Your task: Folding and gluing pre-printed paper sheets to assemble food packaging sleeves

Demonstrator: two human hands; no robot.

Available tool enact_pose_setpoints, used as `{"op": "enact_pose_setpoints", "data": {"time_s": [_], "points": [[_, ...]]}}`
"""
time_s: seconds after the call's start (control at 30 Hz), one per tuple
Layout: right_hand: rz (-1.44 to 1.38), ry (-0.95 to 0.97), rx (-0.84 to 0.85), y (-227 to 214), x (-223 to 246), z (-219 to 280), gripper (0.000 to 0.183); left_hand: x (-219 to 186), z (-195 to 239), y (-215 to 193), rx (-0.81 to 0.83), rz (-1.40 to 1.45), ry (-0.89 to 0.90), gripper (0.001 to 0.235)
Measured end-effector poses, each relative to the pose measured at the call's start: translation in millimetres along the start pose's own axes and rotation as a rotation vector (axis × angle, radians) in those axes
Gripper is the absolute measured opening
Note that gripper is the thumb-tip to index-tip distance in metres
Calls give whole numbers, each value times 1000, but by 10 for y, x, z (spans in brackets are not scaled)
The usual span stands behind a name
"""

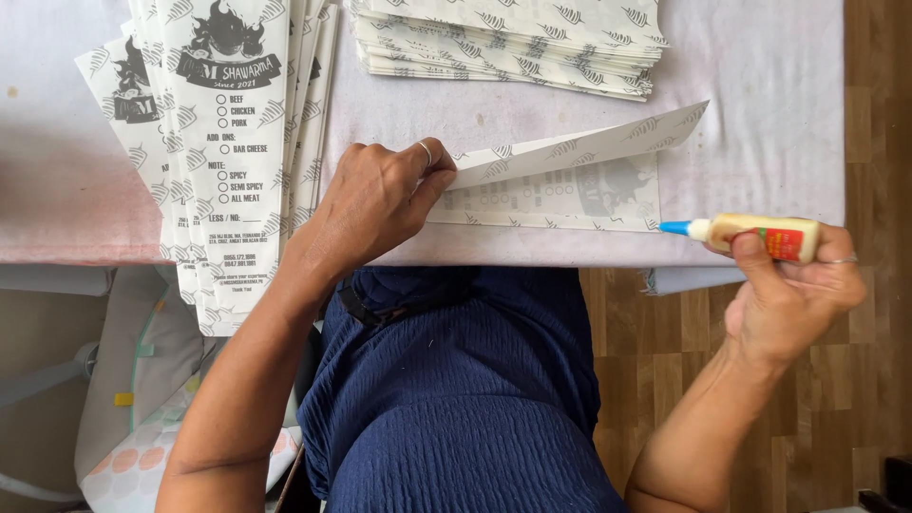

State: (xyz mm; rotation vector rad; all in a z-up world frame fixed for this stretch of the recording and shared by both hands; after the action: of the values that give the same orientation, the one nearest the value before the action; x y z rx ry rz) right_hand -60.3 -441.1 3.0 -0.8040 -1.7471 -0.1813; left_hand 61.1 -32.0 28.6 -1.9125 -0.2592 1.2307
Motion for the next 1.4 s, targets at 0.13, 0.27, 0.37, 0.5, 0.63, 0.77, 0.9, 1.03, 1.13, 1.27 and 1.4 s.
{"op": "enact_pose_setpoints", "data": {"time_s": [0.13,0.27,0.37,0.5,0.63,0.77,0.9,1.03,1.13,1.27,1.4], "points": [[12,-24,8,-52,-32,8,43,5,-12,-5,3,-8,-5,14],[-17,-15,17,59,-103,32,42,3,-23,-20,27,-1,-29,15],[-24,-13,35,235,-66,91,39,33,-50,-15,32,15,-36,16],[-81,-19,94,645,59,232,33,48,-92,-65,13,129,-19,15],[-127,10,152,1155,259,418,34,139,-186,-92,41,186,-80,18],[-108,-71,269,1623,496,512,32,172,-260,-136,56,313,-125,13],[-204,-170,339,2014,679,595,32,189,-299,-152,39,384,-110,10],[-232,-173,364,2247,713,680,30,213,-300,-125,55,386,-137,11],[-289,-129,390,2152,781,617,27,206,-271,-86,46,374,-145,11],[-326,-37,178,1348,715,248,35,59,-118,4,69,201,-51,29],[147,-136,2,374,285,-210,25,-112,146,154,-38,64,176,41]]}}
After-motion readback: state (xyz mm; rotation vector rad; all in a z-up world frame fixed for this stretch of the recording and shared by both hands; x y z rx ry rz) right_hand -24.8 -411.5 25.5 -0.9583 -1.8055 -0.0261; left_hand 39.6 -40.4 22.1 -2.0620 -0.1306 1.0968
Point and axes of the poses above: each hand's wrist, its own z-axis away from the middle knuckle, its own y-axis out of the palm, x = y × z, the point moved 3 cm from there along -z, towards the middle knuckle, and after that the axes turned 12 degrees about z, right-handed, at the moved point
